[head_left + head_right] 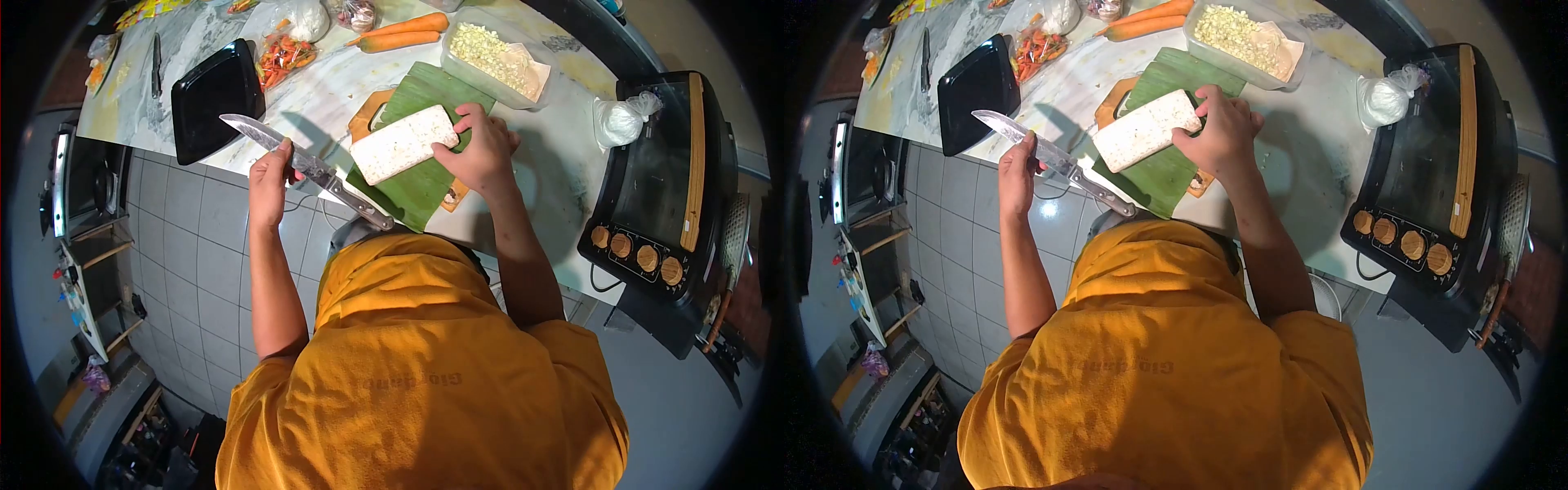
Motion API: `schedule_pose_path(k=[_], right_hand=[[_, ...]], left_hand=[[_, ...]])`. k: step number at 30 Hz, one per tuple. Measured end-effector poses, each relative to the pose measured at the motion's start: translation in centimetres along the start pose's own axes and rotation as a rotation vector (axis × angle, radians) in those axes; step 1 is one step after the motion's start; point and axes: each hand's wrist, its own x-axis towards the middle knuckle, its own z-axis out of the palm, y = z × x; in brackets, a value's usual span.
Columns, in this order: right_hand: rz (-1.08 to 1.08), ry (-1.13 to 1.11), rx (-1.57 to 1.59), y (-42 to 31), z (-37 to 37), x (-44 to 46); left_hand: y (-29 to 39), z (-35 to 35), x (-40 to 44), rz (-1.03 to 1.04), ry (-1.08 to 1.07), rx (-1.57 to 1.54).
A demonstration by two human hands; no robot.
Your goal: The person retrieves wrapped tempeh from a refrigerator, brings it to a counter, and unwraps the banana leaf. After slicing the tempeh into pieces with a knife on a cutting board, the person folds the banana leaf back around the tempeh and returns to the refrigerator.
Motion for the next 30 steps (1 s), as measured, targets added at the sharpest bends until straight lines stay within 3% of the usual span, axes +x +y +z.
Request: schedule_pose_path(k=[30], right_hand=[[0.069, -0.015, -0.033, -4.7, 1.5, -1.7]], left_hand=[[-0.3, -3.6, -0.6, -0.006, 0.030, 0.075]])
